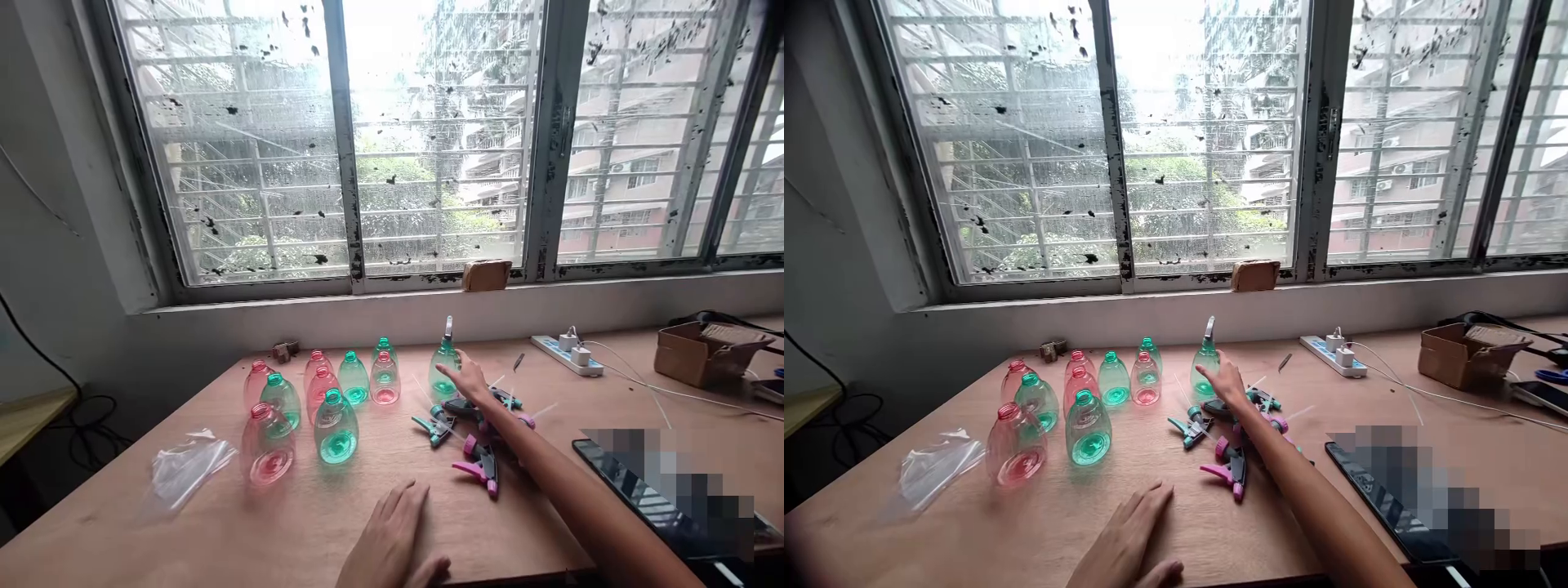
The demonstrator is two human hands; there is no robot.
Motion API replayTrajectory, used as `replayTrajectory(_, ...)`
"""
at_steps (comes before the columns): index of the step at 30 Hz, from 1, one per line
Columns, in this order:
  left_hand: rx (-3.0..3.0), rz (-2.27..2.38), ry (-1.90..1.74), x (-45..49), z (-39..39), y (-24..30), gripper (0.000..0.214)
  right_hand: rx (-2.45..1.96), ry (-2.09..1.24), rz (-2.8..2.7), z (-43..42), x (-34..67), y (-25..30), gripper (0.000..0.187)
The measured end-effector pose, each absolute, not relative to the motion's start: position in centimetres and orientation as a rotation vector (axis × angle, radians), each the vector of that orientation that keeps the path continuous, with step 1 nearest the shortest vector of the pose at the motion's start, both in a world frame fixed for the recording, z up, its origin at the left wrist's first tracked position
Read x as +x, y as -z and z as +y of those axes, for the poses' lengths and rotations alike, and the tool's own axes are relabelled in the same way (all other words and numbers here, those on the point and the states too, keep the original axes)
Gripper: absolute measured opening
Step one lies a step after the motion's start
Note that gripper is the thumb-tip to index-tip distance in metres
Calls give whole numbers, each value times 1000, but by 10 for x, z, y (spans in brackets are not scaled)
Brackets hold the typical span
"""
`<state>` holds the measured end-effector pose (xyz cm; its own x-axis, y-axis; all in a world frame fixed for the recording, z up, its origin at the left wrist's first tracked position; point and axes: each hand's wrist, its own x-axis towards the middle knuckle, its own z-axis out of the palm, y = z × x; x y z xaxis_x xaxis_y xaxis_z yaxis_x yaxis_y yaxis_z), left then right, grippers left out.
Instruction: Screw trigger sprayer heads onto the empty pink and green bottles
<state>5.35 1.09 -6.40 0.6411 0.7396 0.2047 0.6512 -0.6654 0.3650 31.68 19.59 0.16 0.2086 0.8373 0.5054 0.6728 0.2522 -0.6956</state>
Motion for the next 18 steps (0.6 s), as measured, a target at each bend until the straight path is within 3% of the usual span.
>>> replayTrajectory(3, 2606, 1178, -764, 57, 8, 62, 69, -1542, -158, -1603, 206, 312, 9, 33)
replayTrajectory(6, 2433, 1404, -1279, 54, 7, 41, 56, -1607, -113, -1671, 205, 311, 9, 34)
replayTrajectory(9, 2194, 1605, -1560, 39, 21, 13, 61, -1685, -57, -1712, 196, 311, 0, 35)
replayTrajectory(14, 2068, 1774, -1474, 17, 60, 11, 92, -1731, -9, -1858, 146, 299, -9, 28)
replayTrajectory(18, 2179, 1777, -1475, 21, 63, 23, 78, -1643, -44, -2023, 75, 288, 12, 34)
